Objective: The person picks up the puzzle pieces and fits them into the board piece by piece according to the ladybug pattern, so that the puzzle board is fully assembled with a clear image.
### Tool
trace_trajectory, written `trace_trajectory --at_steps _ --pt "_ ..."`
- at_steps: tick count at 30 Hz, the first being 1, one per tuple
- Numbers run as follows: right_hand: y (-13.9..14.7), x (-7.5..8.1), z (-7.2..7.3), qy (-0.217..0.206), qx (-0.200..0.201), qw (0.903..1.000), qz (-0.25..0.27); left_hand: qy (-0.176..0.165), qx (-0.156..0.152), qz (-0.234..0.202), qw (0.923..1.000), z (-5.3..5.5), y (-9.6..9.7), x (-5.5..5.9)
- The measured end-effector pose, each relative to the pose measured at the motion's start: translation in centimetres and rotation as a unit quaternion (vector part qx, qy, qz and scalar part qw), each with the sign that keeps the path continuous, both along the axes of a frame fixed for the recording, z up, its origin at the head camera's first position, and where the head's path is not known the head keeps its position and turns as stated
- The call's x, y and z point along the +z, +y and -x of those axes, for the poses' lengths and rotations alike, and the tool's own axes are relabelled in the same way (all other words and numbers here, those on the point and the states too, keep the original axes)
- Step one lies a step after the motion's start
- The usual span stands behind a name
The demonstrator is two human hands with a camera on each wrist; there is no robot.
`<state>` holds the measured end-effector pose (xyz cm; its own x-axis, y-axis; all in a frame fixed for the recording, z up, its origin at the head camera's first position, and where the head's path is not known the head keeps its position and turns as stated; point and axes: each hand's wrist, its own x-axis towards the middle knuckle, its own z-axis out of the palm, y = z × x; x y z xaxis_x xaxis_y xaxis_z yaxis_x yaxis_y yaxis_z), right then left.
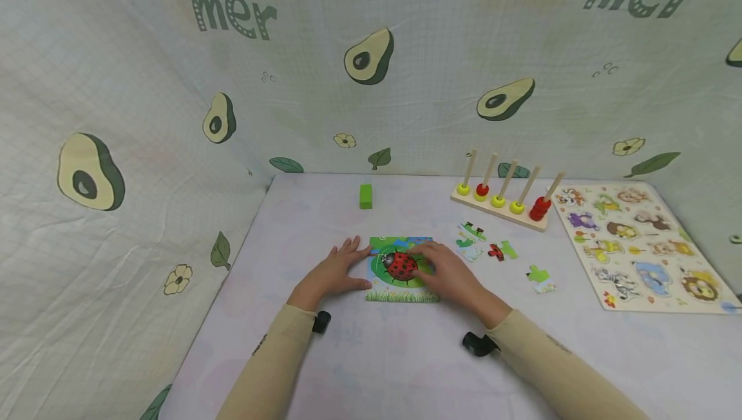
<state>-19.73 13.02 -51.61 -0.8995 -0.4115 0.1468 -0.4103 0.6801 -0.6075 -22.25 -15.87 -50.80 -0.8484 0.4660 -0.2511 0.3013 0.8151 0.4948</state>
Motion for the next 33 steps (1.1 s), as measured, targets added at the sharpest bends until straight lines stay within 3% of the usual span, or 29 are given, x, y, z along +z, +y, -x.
trace_trajectory --at_steps 16,33 --pt "3.1 -0.2 -0.3 -0.028 -0.039 0.9988 0.005 0.0 0.001 0.003 1.0 0.0 0.1 0.1" --pt "8.4 -0.2 -0.6 -0.029 -0.094 0.995 -0.016 0.0 0.001 0.0 1.0 0.0 -0.1 -0.1"
